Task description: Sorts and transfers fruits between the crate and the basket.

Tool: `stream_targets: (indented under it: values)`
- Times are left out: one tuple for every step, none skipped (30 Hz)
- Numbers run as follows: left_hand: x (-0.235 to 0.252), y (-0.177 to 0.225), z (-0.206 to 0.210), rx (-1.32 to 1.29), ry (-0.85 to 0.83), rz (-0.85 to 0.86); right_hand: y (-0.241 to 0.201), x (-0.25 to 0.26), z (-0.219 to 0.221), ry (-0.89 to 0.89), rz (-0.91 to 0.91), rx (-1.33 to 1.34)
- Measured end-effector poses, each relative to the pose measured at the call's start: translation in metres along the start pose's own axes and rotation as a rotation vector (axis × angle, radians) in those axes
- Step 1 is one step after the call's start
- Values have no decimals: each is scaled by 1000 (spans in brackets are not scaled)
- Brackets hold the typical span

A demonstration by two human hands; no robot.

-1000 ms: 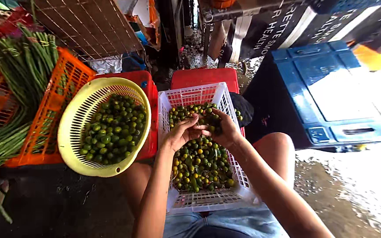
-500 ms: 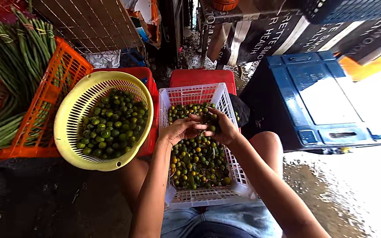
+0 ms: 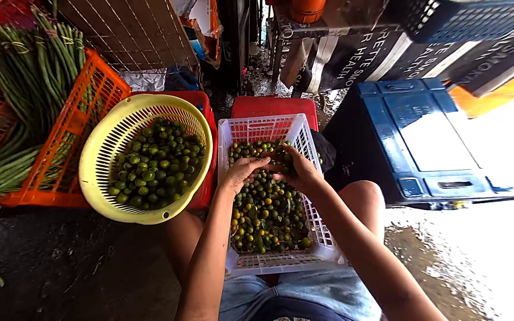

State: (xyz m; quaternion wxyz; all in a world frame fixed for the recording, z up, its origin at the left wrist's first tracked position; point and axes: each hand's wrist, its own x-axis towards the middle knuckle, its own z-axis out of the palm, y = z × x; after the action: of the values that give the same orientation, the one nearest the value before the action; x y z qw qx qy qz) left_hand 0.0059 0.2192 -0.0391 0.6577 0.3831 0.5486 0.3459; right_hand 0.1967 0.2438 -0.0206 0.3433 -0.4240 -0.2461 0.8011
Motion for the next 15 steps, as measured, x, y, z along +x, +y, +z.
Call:
stream_targets:
  values:
    - [-1,1,-1,-13,14,15,0,0,0,-15,-2,-7]
    - [-3,1,-2,2,44,49,0,1,0,-23,-4,-8]
    - [-4,1,-2,42,100,90,1,2,0,-24,-9,4]
    - [-4,-2,-3,117,189,122,1,3,-2,-19,-18,37]
    - [-5,-6,-5,218,280,131,2,4,-5,-11,-29,108]
    - [-5,-8,-8,285,311,97,2,6,-9,-19,-38,220]
    - [-4,-10,-11,291,282,36,3,7,-12,-46,-53,350]
    - [-2,-10,-11,244,249,-9,4,8,-14,-82,-71,446]
    - [0,-9,-11,165,228,-19,3,9,-15,-112,-87,493]
    - [-1,-8,-8,60,232,-5,3,8,-14,-125,-101,504]
    - [0,-7,-6,-58,253,9,3,8,-12,-130,-107,504]
    - [3,-5,-4,-184,269,3,2,8,-11,-138,-105,507]
    - [6,-5,-2,-317,267,-21,3,8,-11,-160,-99,513]
    - [8,-5,2,-449,258,-56,4,9,-12,-195,-92,524]
    - [9,-7,8,-573,226,-83,5,10,-12,-227,-97,524]
